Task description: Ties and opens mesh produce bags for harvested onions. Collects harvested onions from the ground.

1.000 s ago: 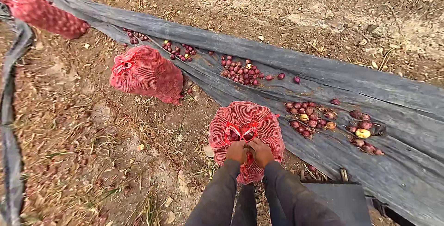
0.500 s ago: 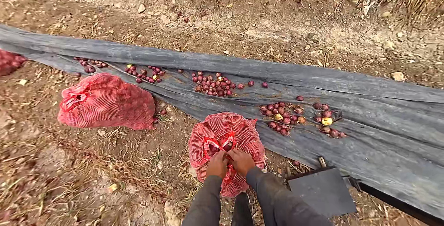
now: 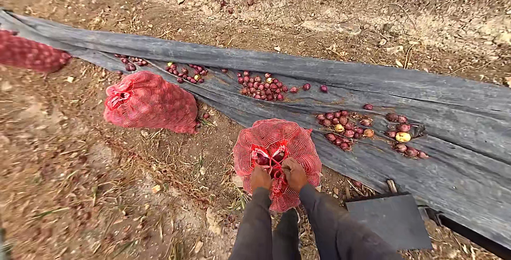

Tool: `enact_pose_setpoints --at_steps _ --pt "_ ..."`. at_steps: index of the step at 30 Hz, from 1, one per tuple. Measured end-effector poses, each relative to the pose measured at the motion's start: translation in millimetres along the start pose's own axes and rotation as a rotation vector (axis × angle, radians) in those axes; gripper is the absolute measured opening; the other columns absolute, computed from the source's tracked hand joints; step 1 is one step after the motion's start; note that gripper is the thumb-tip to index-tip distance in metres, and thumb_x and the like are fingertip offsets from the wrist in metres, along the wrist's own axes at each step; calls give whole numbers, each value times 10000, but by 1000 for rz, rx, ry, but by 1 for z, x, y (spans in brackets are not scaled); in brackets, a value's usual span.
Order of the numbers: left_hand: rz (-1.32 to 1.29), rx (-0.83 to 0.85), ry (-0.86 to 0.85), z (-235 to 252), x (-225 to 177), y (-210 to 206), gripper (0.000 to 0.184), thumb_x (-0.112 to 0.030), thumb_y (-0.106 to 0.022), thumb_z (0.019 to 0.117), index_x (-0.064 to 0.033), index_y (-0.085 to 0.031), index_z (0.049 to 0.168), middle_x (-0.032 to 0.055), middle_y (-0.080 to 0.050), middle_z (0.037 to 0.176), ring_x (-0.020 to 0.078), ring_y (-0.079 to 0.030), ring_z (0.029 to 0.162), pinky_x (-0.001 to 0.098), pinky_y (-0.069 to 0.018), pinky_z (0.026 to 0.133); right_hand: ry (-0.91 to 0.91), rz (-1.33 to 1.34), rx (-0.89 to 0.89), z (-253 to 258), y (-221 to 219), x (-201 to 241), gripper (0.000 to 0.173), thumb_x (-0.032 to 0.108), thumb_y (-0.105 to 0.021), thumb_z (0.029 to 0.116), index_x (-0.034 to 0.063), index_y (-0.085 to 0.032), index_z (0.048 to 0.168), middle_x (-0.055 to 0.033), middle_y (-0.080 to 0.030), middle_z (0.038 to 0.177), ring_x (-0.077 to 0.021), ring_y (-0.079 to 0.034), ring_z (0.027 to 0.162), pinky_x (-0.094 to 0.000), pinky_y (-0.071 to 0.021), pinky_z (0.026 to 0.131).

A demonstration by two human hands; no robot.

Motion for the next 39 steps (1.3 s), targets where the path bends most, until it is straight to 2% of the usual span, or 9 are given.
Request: enact_pose_setpoints --at_steps 3,7,12,15,21,26,29,34,39 --pt "-172 -35 -81 -5 19 6 308 -225 -539 1073 -40 -618 1307 178 -703 1208 318 -675 1163 521 -520 1043 18 94 -65 -8 1 -7 130 83 -620 981 42 -733 1031 -116 -728 1054 -260 -693 1039 -484 -541 987" --pt "-89 61 -306 -11 -13 -5 338 -230 -600 1042 -137 -637 1365 75 -711 1272 237 -664 1213 492 -504 1088 11 52 -145 -15 2 -4 112 77 -661 963 58 -750 1029 -111 -742 1049 -267 -704 1033 -501 -550 983" --pt "285 167 -528 -3 -60 -16 252 -215 -568 1037 -172 -729 1226 88 -691 1297 299 -647 1228 570 -529 1022 154 -31 -253 -21 10 11 93 -14 -681 897 31 -760 915 -132 -738 1116 -292 -691 1116 -518 -556 990" --pt "488 114 -665 -17 -68 -16 304 -146 -554 1018 -92 -647 1302 138 -616 1383 355 -647 1204 577 -566 928 190 -84 -226 -25 8 17 94 -7 -663 906 38 -735 868 -124 -721 1113 -272 -684 1111 -498 -567 972" --pt "-52 219 -197 -5 -34 -23 298 -211 -515 1054 -79 -673 1270 177 -671 1298 331 -645 1227 553 -516 1036 129 -170 -146 -21 9 19 126 31 -618 942 29 -738 905 -125 -717 1103 -273 -688 1074 -476 -564 960" --pt "218 517 -345 -7 -36 -31 470 -313 -367 1119 26 -674 1231 249 -645 1315 377 -608 1268 585 -463 1074 -2 -295 -23 -25 1 16 198 118 -562 1013 74 -722 1121 -112 -709 1192 -270 -660 1180 -459 -515 1057" --pt "169 566 -355 6 -40 -34 453 -330 -438 1103 41 -692 1163 253 -673 1214 363 -649 1153 565 -493 1006 36 -334 -74 -23 5 21 199 146 -605 996 112 -766 1108 -86 -729 1193 -260 -671 1176 -460 -529 1041" --pt "20 299 -537 12 -47 -7 240 -224 -574 1044 -112 -734 1183 144 -725 1180 313 -681 1143 560 -522 1021 149 -305 -196 -30 9 23 93 37 -673 916 52 -765 912 -110 -748 1089 -281 -715 1059 -491 -581 947" --pt "456 289 -951 3 -74 -34 270 -142 -570 1023 -217 -749 1211 43 -690 1279 270 -653 1207 565 -547 998 152 -311 -275 -40 4 21 67 36 -695 893 55 -749 857 -127 -720 1162 -299 -704 1079 -503 -599 899"
Point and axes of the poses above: each hand's wrist, its own z-axis towards the middle knuckle, its own y-axis out of the back of the hand, x = y × z, the point moved 10 cm from there along z, towards the middle knuckle
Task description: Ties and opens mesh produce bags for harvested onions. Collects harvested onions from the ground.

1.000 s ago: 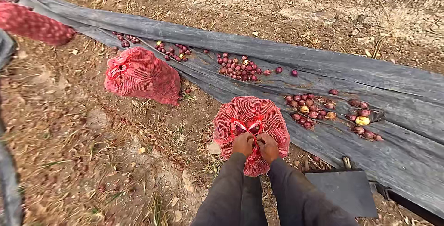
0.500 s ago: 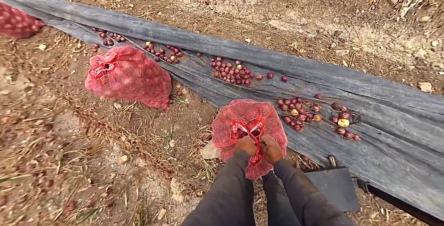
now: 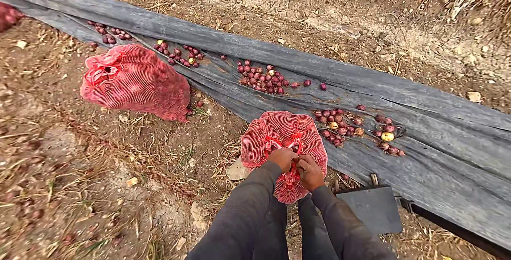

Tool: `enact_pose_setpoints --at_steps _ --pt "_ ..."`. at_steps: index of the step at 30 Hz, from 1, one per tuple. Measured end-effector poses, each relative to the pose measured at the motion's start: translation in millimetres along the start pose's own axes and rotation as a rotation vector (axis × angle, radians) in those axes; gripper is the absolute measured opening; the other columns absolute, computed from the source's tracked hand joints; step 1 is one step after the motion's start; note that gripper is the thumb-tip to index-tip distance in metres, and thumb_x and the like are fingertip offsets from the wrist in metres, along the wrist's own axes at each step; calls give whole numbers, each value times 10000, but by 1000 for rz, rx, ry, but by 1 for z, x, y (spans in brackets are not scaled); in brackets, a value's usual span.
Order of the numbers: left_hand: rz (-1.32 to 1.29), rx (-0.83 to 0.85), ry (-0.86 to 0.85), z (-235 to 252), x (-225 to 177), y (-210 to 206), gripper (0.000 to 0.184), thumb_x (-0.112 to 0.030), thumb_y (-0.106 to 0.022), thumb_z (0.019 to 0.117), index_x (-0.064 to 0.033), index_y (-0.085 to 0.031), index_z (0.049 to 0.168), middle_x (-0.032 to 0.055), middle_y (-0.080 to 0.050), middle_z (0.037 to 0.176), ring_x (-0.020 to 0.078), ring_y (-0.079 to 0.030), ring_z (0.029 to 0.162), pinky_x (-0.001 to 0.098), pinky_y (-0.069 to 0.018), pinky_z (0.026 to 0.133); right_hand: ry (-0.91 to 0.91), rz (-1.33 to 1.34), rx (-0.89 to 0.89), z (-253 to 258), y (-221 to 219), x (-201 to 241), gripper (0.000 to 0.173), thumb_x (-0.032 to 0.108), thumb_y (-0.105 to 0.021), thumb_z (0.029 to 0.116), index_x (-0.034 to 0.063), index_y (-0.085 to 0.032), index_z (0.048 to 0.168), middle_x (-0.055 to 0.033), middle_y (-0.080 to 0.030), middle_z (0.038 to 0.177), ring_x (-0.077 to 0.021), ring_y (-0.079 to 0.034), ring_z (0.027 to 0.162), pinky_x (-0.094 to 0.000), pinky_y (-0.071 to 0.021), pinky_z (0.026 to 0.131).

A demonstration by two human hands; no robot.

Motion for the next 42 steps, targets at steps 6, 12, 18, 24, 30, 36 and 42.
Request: enact_pose_setpoints --at_steps 6,12,18,24,30,36,42 --pt "141 87 -133 -5 -11 7 243 -213 -545 1032 -146 -744 1154 57 -695 1235 268 -649 1194 536 -546 983 -48 35 -36 3 -3 -6 99 53 -661 907 64 -739 848 -120 -710 1184 -282 -702 1083 -491 -606 885" --pt "184 114 -86 -11 -11 11 330 -133 -463 1052 -6 -581 1333 199 -604 1356 407 -629 1209 617 -552 916 -147 46 79 10 -9 -9 126 96 -623 926 57 -735 883 -109 -708 1196 -252 -682 1128 -444 -573 958" --pt "-198 -75 333 -31 33 14 421 -273 -455 1033 -33 -578 1357 177 -556 1438 323 -602 1289 521 -533 1034 -127 70 158 24 -11 -5 146 103 -604 938 64 -745 935 -85 -738 1119 -221 -701 1077 -430 -563 973" --pt "-104 -104 57 -32 14 0 358 -260 -583 1008 -130 -646 1335 138 -631 1354 322 -592 1288 527 -510 1048 -61 -34 143 13 -11 -1 164 104 -597 962 49 -746 1001 -132 -737 1086 -292 -721 1031 -488 -588 924" --pt "-167 -161 51 -26 17 11 263 -137 -576 1025 -158 -680 1265 104 -651 1319 301 -655 1198 532 -563 984 -62 -14 168 10 -9 5 146 37 -610 961 33 -756 976 -136 -738 1128 -299 -717 1062 -510 -581 941" --pt "-27 -183 -46 -16 9 6 209 -202 -588 1034 -201 -763 1149 51 -698 1217 260 -662 1173 509 -572 961 -6 -30 119 5 -9 1 99 30 -656 931 44 -751 908 -123 -728 1124 -291 -721 1019 -503 -605 882" --pt "-987 -391 414 -41 59 -4 243 -155 -477 1097 12 -581 1240 159 -690 1067 246 -700 866 442 -596 821 -105 -10 218 16 -11 2 137 68 -619 981 46 -753 993 -119 -724 1193 -293 -708 1086 -521 -568 962"
Point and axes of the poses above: each hand's wrist, its own z-axis towards the middle knuckle, its own y-axis out of the back of the hand, x = y × z, the point moved 10 cm from there along z, towards the middle knuckle
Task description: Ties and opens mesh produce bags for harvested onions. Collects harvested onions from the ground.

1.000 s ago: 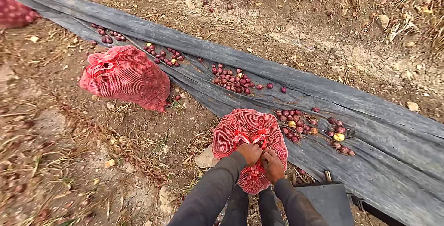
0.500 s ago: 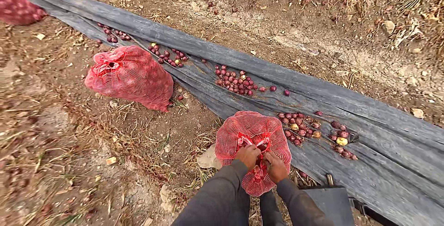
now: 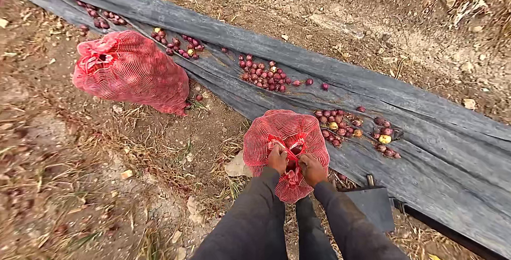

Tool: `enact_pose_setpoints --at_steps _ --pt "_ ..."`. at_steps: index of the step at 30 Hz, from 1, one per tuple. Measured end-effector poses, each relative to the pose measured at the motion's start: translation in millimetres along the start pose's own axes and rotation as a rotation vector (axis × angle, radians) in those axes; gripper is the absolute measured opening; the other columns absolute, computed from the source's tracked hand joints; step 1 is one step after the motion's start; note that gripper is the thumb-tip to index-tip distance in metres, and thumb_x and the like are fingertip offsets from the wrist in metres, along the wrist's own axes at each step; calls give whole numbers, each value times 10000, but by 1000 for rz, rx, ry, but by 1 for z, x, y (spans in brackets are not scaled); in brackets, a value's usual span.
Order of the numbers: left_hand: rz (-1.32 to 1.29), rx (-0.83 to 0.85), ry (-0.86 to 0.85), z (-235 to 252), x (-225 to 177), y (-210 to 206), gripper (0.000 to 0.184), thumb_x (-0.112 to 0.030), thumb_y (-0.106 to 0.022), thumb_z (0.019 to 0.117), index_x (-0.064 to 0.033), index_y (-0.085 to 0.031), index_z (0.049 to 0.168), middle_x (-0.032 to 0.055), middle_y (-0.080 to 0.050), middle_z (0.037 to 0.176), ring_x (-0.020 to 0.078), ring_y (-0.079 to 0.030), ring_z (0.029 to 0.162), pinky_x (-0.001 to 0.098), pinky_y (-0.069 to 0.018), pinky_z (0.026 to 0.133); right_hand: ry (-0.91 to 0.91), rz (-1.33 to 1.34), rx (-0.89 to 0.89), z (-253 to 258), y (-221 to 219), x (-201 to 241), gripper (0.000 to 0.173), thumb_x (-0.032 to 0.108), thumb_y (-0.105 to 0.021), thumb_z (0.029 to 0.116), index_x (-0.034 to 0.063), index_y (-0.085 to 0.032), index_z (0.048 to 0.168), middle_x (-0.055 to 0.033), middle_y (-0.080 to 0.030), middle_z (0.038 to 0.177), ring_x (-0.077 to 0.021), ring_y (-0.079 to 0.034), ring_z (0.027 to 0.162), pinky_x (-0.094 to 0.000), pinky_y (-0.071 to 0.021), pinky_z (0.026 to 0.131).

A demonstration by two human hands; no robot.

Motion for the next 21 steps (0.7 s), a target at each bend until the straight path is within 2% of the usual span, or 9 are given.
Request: enact_pose_setpoints --at_steps 2,7,9,10,12,14,16,19,21 --pt "-149 66 53 -9 8 -15 252 -161 -487 1085 -18 -515 1290 146 -651 911 234 -615 708 410 -537 682 7 16 18 5 -1 0 141 62 -609 983 38 -746 1004 -129 -730 1141 -297 -714 1051 -520 -567 957" --pt "632 262 7 -22 -20 -15 335 -392 -558 1043 -143 -715 1203 132 -731 1166 323 -689 1128 600 -536 968 43 18 -10 -6 -3 -2 110 48 -632 962 46 -740 979 -127 -733 1088 -298 -719 1015 -525 -581 916" --pt "265 167 -2 -11 -28 5 312 -258 -507 1090 -51 -740 1110 120 -723 996 235 -688 948 448 -552 895 38 47 -29 -4 0 1 109 32 -635 953 34 -743 969 -134 -738 1089 -305 -720 1014 -529 -578 919" --pt "-119 86 39 -9 -20 14 314 -194 -440 1114 10 -675 1066 83 -620 812 159 -595 717 324 -512 696 33 54 -37 -4 1 2 105 28 -640 949 29 -745 959 -137 -740 1076 -309 -722 999 -532 -580 910" --pt "-835 42 200 -20 -2 13 384 -369 -308 1140 -92 -565 1072 11 -567 735 120 -574 608 282 -516 572 6 31 -11 -2 0 2 103 59 -637 965 46 -740 966 -124 -737 1051 -300 -721 988 -524 -581 908" --pt "-950 114 321 -34 15 0 529 -564 -268 1099 -131 -562 1022 -40 -484 634 92 -484 498 261 -458 478 -36 3 66 2 -2 0 125 101 -610 996 62 -728 999 -119 -735 1052 -297 -709 1023 -519 -564 942" --pt "-720 277 284 -50 19 -6 476 -404 -319 1134 -57 -645 1148 -60 -388 567 57 -370 422 215 -365 421 -71 -20 151 0 -6 -2 150 136 -588 1017 71 -714 1066 -124 -730 1089 -305 -698 1065 -531 -549 965" --pt "-356 214 79 -52 -11 32 305 -229 -440 1113 -65 -683 1200 5 -619 793 79 -539 600 244 -498 586 -169 -80 259 3 -7 -2 331 252 -671 982 128 -644 1288 -119 -723 1169 -323 -692 1108 -562 -540 976" --pt "190 -86 61 -48 -22 68 324 -393 -646 1021 -159 -734 1228 54 -711 1159 196 -677 991 444 -574 882 -256 -142 350 4 -8 1 568 265 -732 925 177 -520 1445 -135 -719 1197 -355 -688 1126 -597 -533 973"
Point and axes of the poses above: each hand's wrist, its own z-axis towards the middle knuckle, its own y-axis out of the back of the hand, x = y × z, the point moved 10 cm from there along z, towards the middle knuckle
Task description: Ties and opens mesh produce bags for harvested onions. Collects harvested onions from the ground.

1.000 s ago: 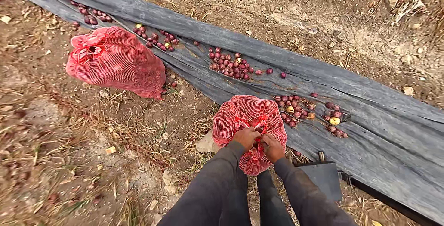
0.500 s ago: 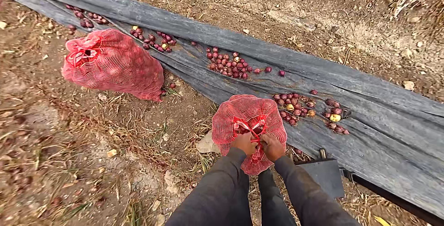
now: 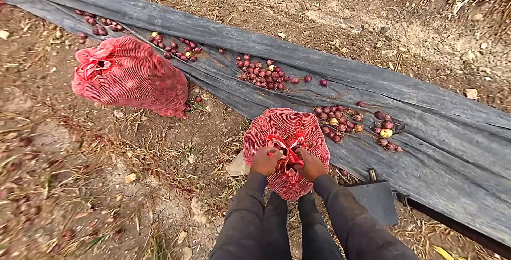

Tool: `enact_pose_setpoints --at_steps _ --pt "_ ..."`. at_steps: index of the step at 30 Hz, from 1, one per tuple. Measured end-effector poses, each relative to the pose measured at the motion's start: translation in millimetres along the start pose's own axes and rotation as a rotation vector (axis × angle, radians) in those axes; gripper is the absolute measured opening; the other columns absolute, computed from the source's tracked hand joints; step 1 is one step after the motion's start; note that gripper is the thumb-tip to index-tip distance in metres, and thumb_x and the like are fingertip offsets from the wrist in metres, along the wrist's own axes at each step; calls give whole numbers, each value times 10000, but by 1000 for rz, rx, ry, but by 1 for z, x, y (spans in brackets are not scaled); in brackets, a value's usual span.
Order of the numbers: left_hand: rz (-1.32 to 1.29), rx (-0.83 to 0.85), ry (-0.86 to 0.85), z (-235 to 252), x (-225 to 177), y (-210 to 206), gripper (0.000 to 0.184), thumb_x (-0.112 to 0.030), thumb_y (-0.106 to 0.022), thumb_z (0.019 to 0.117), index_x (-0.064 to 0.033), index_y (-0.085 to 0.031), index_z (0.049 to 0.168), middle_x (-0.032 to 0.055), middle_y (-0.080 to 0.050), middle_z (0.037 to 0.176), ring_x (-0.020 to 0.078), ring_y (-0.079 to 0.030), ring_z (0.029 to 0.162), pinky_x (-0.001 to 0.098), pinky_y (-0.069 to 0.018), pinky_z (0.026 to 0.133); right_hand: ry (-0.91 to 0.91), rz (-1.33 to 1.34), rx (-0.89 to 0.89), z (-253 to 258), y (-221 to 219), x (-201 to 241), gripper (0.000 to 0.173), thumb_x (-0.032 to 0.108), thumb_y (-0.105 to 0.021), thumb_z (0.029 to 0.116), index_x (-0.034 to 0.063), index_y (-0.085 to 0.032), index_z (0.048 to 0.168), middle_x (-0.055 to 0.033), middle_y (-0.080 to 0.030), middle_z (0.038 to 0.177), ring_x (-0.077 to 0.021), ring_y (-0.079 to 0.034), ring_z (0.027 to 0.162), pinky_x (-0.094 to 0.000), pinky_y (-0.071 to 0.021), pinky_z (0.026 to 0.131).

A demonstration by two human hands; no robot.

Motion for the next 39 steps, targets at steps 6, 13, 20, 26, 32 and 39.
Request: enact_pose_setpoints --at_steps 6,13,20,26,32,39 --pt "409 117 -203 12 -19 -63 341 -230 -675 970 -146 -673 1300 63 -667 1327 254 -656 1210 506 -546 1033 -29 141 -160 -5 12 -14 398 229 -753 906 156 -665 1287 -89 -750 1100 -296 -713 1047 -564 -551 955" --pt "-38 126 -90 26 6 -86 357 -263 -743 951 -104 -671 1262 102 -661 1275 234 -677 1091 464 -569 962 268 131 -539 -21 16 -5 103 104 -698 938 103 -797 968 -88 -758 1126 -274 -724 1069 -522 -594 908" --pt "12 205 -139 24 21 -71 321 -242 -538 1061 -127 -644 1341 102 -663 1327 253 -639 1221 511 -504 1072 402 155 -21 -29 10 0 420 288 -523 1019 -19 -695 790 -188 -640 1093 -316 -611 1116 -470 -491 1013" --pt "599 279 -204 6 -22 -108 387 -349 -662 947 -172 -697 1289 159 -535 1435 351 -594 1259 557 -553 982 536 337 -161 -109 87 3 579 659 -615 909 139 -596 655 -25 -586 891 -136 -583 877 -339 -510 723" --pt "503 336 -287 23 -13 -101 315 -449 -713 901 -168 -783 1025 101 -628 1275 280 -581 1231 493 -504 1042 298 218 -722 -107 120 -2 209 274 -656 895 137 -791 978 -45 -725 989 -155 -700 770 -377 -616 652" --pt "510 236 -160 11 3 -96 331 -367 -647 973 -236 -729 1265 83 -596 1389 239 -594 1274 458 -527 1054 11 -6 0 0 2 -20 276 267 -711 949 181 -748 1208 -58 -685 1304 -264 -637 1233 -530 -519 1046"
Point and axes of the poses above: each hand's wrist, its own z-axis towards the middle knuckle, its own y-axis out of the back of the hand, x = y × z, the point moved 10 cm from there along z, towards the middle knuckle
